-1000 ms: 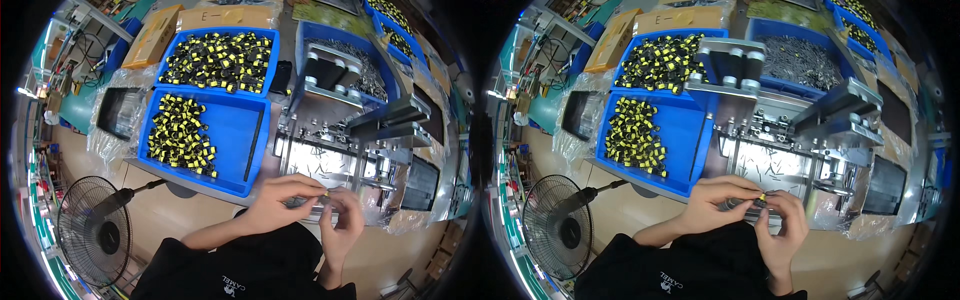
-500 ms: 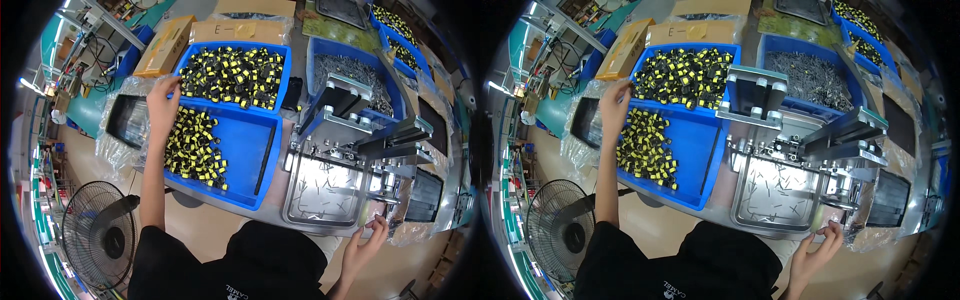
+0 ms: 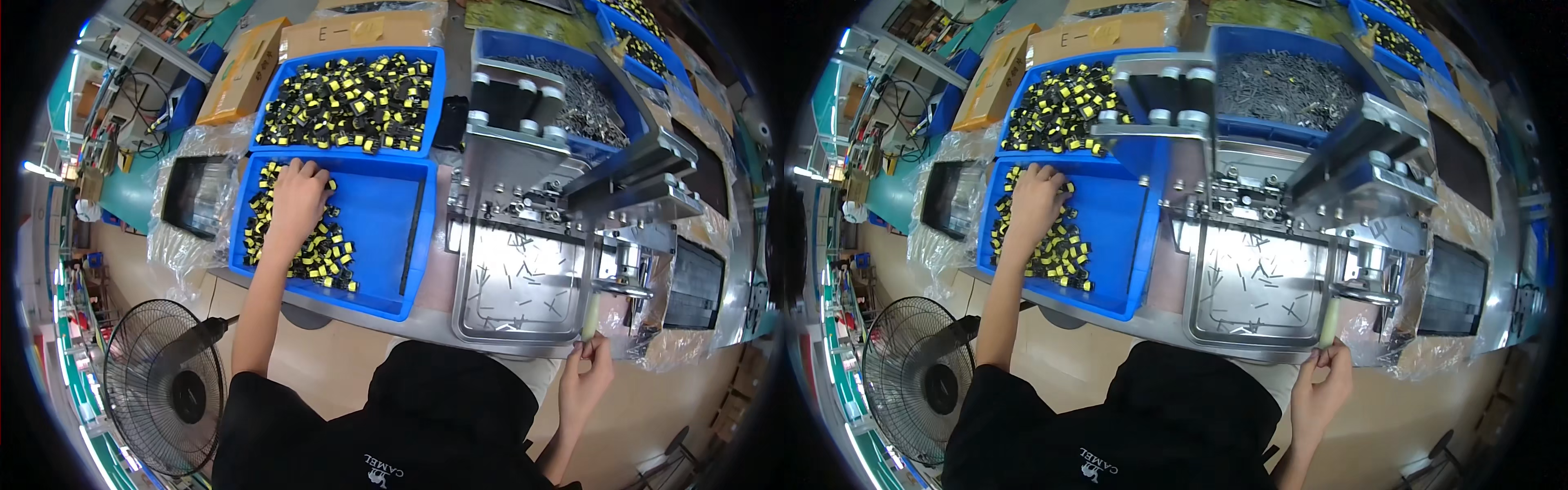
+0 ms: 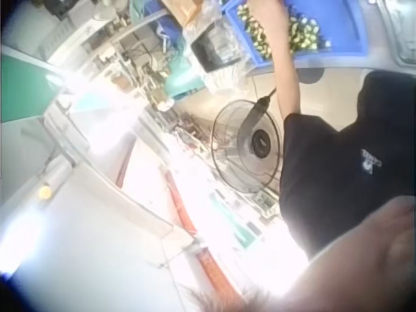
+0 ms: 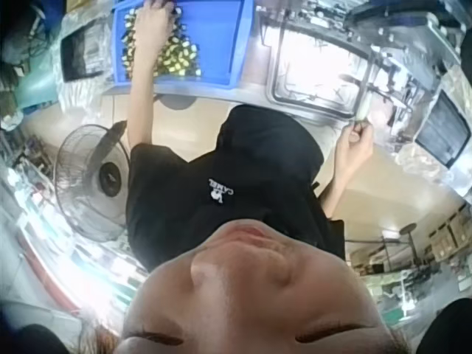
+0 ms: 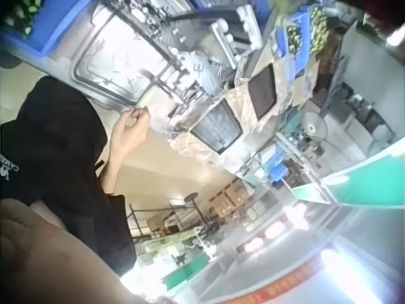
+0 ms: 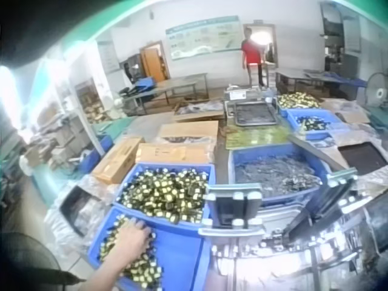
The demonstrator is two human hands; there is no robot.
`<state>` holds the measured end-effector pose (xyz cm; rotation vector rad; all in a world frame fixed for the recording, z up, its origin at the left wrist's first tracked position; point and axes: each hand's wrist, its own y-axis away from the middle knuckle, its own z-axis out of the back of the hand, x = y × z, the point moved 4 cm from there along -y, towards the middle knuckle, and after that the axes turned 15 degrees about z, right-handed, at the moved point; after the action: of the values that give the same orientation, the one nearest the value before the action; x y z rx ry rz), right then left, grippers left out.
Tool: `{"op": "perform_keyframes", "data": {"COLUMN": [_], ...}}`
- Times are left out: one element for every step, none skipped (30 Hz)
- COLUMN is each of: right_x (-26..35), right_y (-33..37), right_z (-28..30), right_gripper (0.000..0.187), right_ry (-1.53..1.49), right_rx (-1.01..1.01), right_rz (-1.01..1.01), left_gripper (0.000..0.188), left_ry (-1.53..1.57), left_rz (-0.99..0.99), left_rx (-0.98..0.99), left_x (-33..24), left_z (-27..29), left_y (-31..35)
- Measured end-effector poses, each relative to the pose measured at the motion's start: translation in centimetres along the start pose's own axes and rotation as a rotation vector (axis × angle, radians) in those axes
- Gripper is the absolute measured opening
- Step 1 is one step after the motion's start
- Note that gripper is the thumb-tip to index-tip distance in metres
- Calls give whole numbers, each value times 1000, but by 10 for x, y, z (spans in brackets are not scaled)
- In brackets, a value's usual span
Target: Assembling small electronic transformer components using a specialized fixture and manual manipulation.
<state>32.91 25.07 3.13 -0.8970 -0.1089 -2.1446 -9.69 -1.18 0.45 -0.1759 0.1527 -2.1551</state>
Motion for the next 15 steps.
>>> {"op": "perform_keyframes", "data": {"right_x": [0,0,-3,-4,-5,-5,-6,-7,-8,-8,-7,-4,0,6,18], "right_y": [0,-1,0,3,3,3,3,2,1,0,0,-2,-4,-9,-16], "right_z": [-1,-1,-3,-3,-3,-2,-1,-1,1,2,2,4,6,5,8], "right_gripper": [19,19,20,20,20,22,23,23,22,23,23,22,24,24,37], "right_ry": [-30,-26,-229,-432,-426,-429,-441,-445,-356,-262,-261,-137,-12,-5,159], "right_rx": [25,19,-14,-52,-61,-61,-55,-57,-27,0,-2,-11,-22,-27,-103], "right_rz": [9,-1,-90,-183,-193,-184,-171,-173,-114,-57,-60,-47,-33,-37,91], "left_gripper": [23,19,21,22,27,30,32,33,33,35,37,37,40,42,42], "left_ry": [98,314,496,674,1071,1312,1461,1612,1608,1717,1824,1825,1898,1974,2015], "left_rz": [-37,130,266,398,382,374,370,365,364,311,260,257,240,221,218], "left_rx": [-26,60,150,246,320,339,395,447,447,467,486,492,479,468,450], "left_x": [-3,-2,-1,0,-2,-7,-13,-15,-20,-31,-40,-49,-58,-65,-70], "left_z": [6,8,12,14,16,22,30,37,44,50,57,61,66,70,72], "left_y": [-2,-3,-2,-1,1,8,14,18,22,25,29,32,34,36,41]}}
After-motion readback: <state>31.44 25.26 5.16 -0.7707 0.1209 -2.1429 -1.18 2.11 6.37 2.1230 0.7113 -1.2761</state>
